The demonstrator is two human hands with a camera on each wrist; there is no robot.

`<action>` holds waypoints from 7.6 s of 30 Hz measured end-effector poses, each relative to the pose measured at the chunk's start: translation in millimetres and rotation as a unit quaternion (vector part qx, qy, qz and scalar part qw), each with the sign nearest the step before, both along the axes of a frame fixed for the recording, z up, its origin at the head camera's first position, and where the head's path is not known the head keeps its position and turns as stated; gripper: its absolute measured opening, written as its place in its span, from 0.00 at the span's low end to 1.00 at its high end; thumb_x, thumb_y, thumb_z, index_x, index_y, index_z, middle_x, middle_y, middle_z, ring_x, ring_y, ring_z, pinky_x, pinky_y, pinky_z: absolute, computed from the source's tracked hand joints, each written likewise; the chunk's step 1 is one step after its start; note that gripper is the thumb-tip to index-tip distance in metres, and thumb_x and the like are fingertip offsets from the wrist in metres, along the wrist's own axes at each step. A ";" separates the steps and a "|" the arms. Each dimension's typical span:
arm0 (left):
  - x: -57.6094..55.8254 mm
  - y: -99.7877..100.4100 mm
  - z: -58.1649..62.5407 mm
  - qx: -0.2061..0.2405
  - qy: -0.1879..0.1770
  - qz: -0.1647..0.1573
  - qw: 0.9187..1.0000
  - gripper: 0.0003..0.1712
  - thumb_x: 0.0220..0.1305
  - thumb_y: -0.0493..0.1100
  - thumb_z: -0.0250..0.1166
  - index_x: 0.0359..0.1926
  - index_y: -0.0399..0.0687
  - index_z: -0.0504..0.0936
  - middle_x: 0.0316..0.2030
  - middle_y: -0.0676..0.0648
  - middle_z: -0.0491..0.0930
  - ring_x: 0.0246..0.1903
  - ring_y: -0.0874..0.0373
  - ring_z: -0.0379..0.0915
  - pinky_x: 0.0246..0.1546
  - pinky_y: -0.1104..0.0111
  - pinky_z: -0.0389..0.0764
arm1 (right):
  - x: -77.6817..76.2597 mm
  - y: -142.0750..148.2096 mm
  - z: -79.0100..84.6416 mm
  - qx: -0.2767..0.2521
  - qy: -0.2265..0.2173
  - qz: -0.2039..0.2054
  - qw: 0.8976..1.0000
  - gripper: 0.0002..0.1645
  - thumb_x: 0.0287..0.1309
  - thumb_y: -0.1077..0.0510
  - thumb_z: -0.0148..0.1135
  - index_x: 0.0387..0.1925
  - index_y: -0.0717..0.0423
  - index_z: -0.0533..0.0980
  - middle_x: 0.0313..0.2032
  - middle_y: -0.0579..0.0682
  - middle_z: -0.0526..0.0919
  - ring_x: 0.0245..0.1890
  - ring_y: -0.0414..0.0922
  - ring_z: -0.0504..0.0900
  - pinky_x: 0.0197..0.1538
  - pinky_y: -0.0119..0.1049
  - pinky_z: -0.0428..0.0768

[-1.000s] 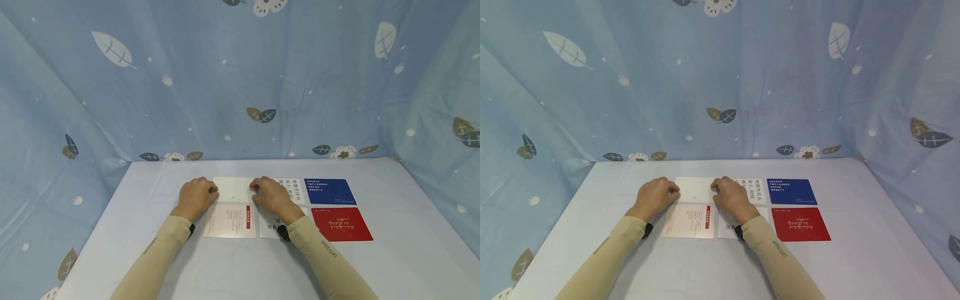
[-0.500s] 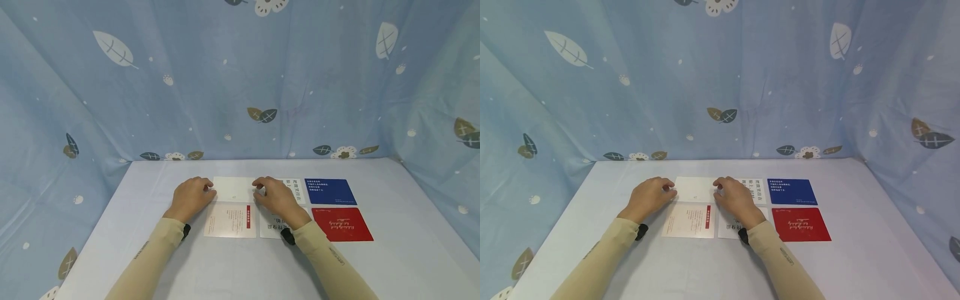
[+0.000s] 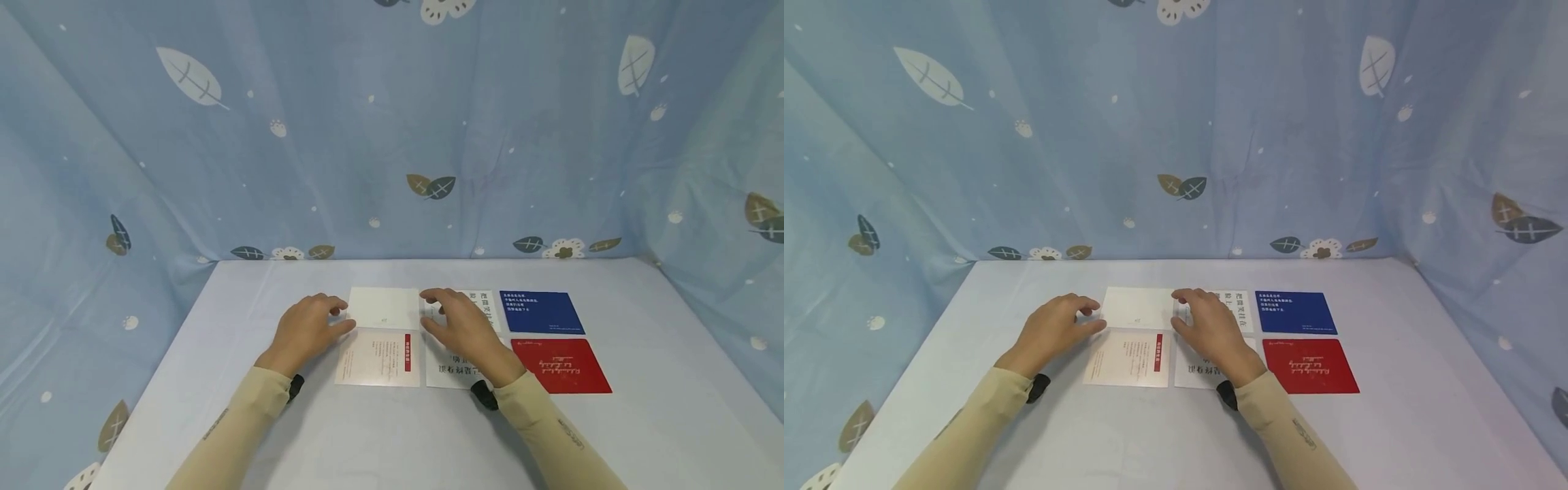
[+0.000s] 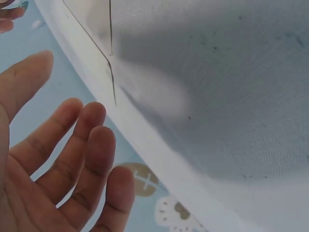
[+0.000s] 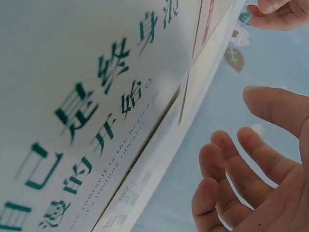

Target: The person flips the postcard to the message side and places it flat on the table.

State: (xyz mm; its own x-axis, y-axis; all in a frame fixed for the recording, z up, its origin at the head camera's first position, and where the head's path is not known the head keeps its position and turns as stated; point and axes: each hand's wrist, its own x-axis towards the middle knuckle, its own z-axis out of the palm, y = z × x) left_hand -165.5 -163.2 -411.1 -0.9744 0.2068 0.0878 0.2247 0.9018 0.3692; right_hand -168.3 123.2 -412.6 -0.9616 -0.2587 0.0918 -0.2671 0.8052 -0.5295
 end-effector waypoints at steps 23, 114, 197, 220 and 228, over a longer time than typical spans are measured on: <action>30.1 -1.0 -8.2 -0.047 -0.031 -0.013 0.998 0.37 0.54 0.61 0.76 0.58 0.42 0.82 0.53 0.40 0.79 0.48 0.43 0.74 0.50 0.48 0.76 | 26.4 4.9 -10.7 0.007 -0.037 0.049 0.998 0.39 0.55 0.50 0.77 0.67 0.44 0.73 0.57 0.44 0.82 0.51 0.44 0.80 0.52 0.40 0.80; 24.6 3.3 -6.8 0.054 -0.065 -0.021 0.996 0.27 0.55 0.44 0.78 0.54 0.43 0.82 0.37 0.53 0.76 0.35 0.58 0.70 0.41 0.61 0.75 | 39.8 -16.9 -11.4 0.104 0.001 0.093 0.990 0.43 0.47 0.52 0.82 0.65 0.47 0.75 0.57 0.51 0.77 0.53 0.49 0.78 0.58 0.48 0.76; 64.4 2.2 -6.7 0.112 -0.023 0.038 0.993 0.11 0.66 0.51 0.69 0.41 0.50 0.85 0.24 0.59 0.81 0.21 0.67 0.71 0.26 0.65 0.74 | 57.1 -1.0 -0.7 -0.096 -0.091 0.036 0.991 0.07 0.65 0.55 0.67 0.43 0.52 0.82 0.25 0.40 0.84 0.21 0.39 0.75 0.21 0.33 0.75; 60.0 -8.4 0.5 0.345 -0.090 -0.005 0.934 0.19 0.70 0.54 0.65 0.54 0.49 0.85 0.42 0.52 0.87 0.45 0.50 0.84 0.46 0.66 0.80 | 51.1 19.0 7.8 -0.254 -0.099 0.060 0.960 0.12 0.73 0.52 0.59 0.53 0.43 0.82 0.44 0.45 0.88 0.39 0.53 0.85 0.39 0.42 0.81; 58.1 -10.6 5.3 0.374 -0.126 -0.013 0.919 0.18 0.71 0.56 0.64 0.57 0.57 0.84 0.48 0.47 0.86 0.48 0.46 0.82 0.49 0.63 0.80 | 49.5 23.5 11.6 -0.260 -0.124 0.050 0.956 0.17 0.77 0.47 0.51 0.52 0.46 0.83 0.42 0.47 0.88 0.37 0.50 0.80 0.44 0.41 0.75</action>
